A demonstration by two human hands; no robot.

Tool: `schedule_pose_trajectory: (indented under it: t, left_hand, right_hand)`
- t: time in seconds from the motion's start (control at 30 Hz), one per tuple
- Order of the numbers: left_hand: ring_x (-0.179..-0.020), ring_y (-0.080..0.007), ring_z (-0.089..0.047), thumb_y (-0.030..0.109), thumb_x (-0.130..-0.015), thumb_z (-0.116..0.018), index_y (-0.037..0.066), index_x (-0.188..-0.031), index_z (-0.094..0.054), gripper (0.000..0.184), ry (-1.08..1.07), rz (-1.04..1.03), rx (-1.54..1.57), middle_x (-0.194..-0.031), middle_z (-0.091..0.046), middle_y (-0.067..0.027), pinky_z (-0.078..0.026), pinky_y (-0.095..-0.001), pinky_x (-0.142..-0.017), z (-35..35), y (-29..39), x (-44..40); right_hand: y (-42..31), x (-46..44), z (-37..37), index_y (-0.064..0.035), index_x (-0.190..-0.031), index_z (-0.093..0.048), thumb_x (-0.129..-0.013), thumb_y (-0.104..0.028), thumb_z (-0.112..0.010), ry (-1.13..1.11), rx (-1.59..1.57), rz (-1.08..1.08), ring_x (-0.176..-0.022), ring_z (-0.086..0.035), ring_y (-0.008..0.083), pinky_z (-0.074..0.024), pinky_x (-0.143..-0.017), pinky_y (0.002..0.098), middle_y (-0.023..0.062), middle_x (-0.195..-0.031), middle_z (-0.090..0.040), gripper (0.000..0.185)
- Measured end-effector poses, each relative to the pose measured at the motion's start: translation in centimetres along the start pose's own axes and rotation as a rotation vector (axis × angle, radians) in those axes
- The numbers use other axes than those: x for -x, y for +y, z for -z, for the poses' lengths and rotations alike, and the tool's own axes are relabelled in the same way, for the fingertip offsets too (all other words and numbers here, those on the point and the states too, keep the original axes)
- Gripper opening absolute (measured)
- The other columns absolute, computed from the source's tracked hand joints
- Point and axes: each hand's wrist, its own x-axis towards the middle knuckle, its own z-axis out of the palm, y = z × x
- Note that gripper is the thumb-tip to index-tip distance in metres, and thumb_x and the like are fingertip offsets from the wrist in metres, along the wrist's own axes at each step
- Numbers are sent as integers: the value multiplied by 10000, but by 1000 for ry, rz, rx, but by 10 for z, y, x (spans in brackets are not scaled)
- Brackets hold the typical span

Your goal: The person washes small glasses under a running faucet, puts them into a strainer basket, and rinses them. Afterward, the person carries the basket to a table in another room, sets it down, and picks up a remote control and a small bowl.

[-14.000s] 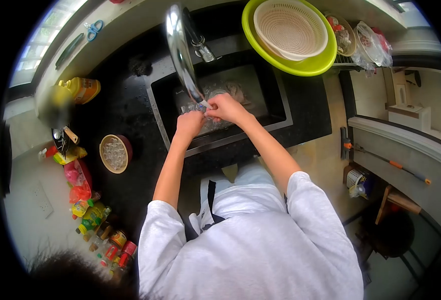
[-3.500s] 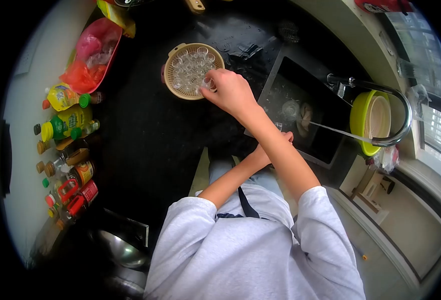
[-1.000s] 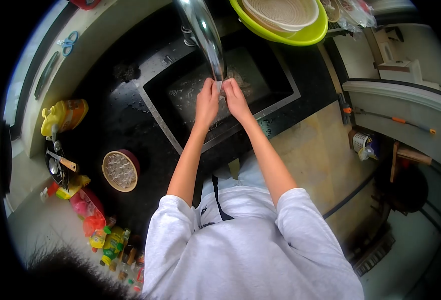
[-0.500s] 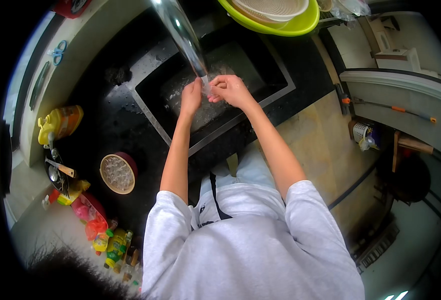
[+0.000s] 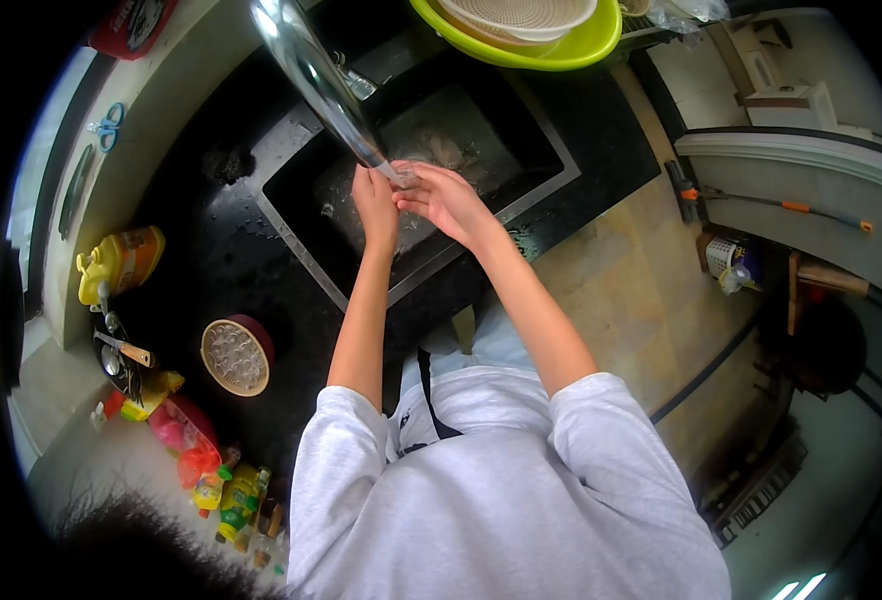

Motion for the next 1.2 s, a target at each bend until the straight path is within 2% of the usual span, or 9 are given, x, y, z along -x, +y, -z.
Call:
schedule_pose_trajectory:
  t: [0.2,0.33,0.4,0.47,0.8,0.93,1.0,1.07,1.2]
  left_hand:
    - [-649,-98,-447,260,-1053,-460,29,-921,-517,272,-163,109,106,-731,-434,0,-413,-266,-582,17,-4,16]
    - [-689,-93,-457,245,-1033,-493,53,-1093,-500,201,133,270,184,-762,-459,5,-389,-261,-587,37,-19,43]
    - [-583,-49,-392,235,-1039,-488,73,-1136,-464,190,232,220,206,-774,-471,12,-326,-208,-499,54,-16,59]
    - [-605,-45,-412,210,-1033,-499,78,-1129,-468,167,227,210,195,-749,-467,18,-337,-210,-511,67,-7,82]
    - [-568,-71,-407,89,-947,-604,38,-1064,-501,165,343,145,325,-660,-465,-3,-361,-258,-532,94,43,139]
    - [-605,-49,-404,92,-951,-610,43,-1055,-513,150,347,151,343,-700,-462,19,-356,-231,-550,103,45,149]
    - [-602,-53,-408,95,-945,-617,42,-1042,-516,150,375,147,347,-699,-459,10,-358,-240,-544,107,43,154]
    - [-606,-48,-397,95,-947,-618,39,-1039,-515,150,382,183,319,-689,-444,7,-361,-242,-540,114,40,155]
    - [-583,-201,-534,139,-914,-630,47,-1028,-509,190,390,187,281,-647,-499,-78,-427,-342,-567,120,33,163]
  right_hand:
    - [15,-1,-3,27,-1059,-644,-859,-166,-755,146,910,436,-686,-655,124,-515,-619,241,57,-883,-686,299]
    - [20,11,-9,-6,-987,-667,-843,-178,-773,342,1403,439,-666,-636,84,-488,-580,225,16,-782,-685,248]
    - [33,2,1,-13,-918,-674,-797,-192,-804,260,885,52,-644,-635,75,-474,-544,224,22,-736,-677,251]
    - [37,-7,-4,-27,-938,-685,-833,-231,-783,247,1451,216,-595,-588,58,-464,-524,203,10,-729,-656,250]
    - [39,-95,-9,-46,-805,-533,-916,-267,-690,276,-500,-542,-481,-360,71,-241,-415,211,-30,-607,-418,293]
    - [53,-90,-44,-47,-801,-521,-923,-227,-661,117,-574,-553,-481,-336,71,-211,-426,227,-34,-610,-377,258]
    - [67,-82,-72,-32,-840,-565,-913,-212,-675,86,-362,-550,-495,-375,75,-258,-436,219,-30,-639,-444,223]
    - [107,-52,-143,-26,-922,-625,-891,-207,-709,126,739,54,-532,-459,81,-346,-477,196,-8,-723,-569,203]
    - [171,-7,-203,-41,-995,-657,-830,-192,-760,-567,1586,285,-655,-629,103,-500,-614,232,21,-838,-691,246]
